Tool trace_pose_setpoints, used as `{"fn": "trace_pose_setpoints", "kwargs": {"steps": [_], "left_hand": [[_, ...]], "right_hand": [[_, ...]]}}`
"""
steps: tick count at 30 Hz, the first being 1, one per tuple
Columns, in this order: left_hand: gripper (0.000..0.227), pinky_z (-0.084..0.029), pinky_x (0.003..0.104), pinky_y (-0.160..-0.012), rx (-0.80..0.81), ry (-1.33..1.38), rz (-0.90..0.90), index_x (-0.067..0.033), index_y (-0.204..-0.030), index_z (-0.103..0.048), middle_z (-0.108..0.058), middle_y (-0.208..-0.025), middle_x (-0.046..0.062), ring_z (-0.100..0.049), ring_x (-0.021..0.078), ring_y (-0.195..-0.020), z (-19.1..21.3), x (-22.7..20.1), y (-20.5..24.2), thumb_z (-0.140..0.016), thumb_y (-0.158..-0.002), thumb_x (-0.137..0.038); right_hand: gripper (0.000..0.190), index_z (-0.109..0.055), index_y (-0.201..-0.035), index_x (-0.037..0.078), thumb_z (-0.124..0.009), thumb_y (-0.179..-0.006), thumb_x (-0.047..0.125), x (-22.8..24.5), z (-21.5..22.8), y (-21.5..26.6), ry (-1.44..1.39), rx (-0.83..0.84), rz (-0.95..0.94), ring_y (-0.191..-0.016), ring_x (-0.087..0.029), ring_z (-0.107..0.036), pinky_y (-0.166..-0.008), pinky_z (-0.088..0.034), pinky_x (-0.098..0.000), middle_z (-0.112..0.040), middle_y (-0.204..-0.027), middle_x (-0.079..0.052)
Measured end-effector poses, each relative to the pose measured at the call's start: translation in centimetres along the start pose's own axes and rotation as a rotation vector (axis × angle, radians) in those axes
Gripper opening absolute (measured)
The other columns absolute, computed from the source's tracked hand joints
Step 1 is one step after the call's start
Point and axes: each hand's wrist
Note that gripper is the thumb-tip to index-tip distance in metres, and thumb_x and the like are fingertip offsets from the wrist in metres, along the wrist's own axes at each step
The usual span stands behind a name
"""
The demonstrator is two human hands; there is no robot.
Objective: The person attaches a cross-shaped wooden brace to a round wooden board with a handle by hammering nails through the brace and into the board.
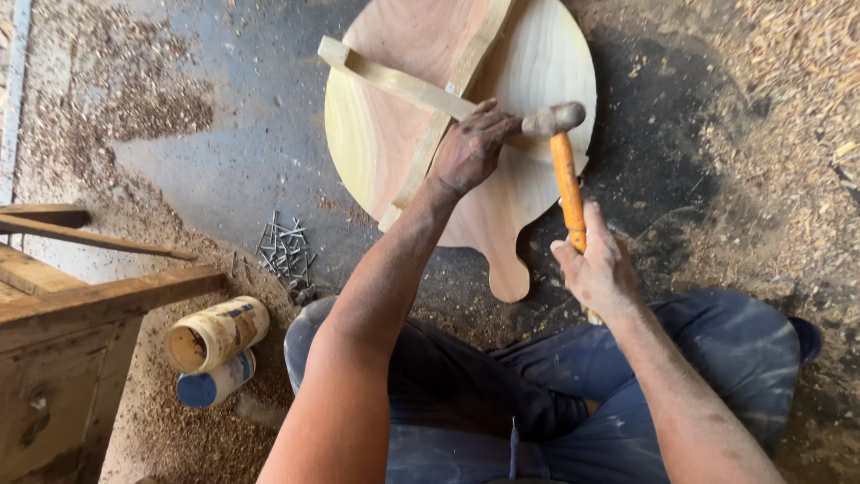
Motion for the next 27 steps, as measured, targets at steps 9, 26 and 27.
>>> {"fn": "trace_pose_setpoints", "kwargs": {"steps": [9, 26, 27], "left_hand": [[0.023, -0.048, 0.047, -0.117, -0.003, -0.014, 0.046, -0.0085, -0.117, -0.072, -0.077, -0.114, 0.008, -0.074, 0.0248, -0.111, -0.4, 0.1, -0.6, -0.064, -0.096, 0.0], [0.012, -0.06, 0.042, -0.091, 0.04, -0.044, 0.133, -0.0074, -0.112, -0.069, -0.074, -0.107, 0.009, -0.071, 0.0289, -0.103, 5.1, -3.8, -0.6, -0.07, -0.101, -0.011], [0.024, -0.059, 0.043, -0.089, 0.063, -0.027, 0.173, -0.0055, -0.122, -0.065, -0.073, -0.105, 0.01, -0.07, 0.0298, -0.101, 5.2, -4.0, -0.3, -0.07, -0.099, -0.01]], "right_hand": [[0.058, -0.047, -0.144, 0.01, -0.066, -0.089, 0.007, 1.1, 1.2, 0.5, -0.148, -0.028, 0.014, -0.061, -0.016, -0.065, -0.058, -0.056, -0.034, -0.061, -0.085, -0.008], [0.06, -0.047, -0.143, 0.005, -0.064, -0.086, 0.002, 0.0, 1.4, -0.8, -0.382, -0.025, -0.163, -0.049, -0.012, -0.058, -0.046, -0.052, -0.0292, -0.056, -0.081, -0.004], [0.06, -0.048, -0.143, 0.005, -0.064, -0.086, 0.003, 0.1, 1.4, -0.8, -0.384, -0.019, -0.151, -0.049, -0.012, -0.058, -0.046, -0.052, -0.0294, -0.056, -0.081, -0.004]]}}
Point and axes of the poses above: each hand's wrist, its own y-axis away from the middle knuckle, its own z-axis out of the back of the hand, x = y × z
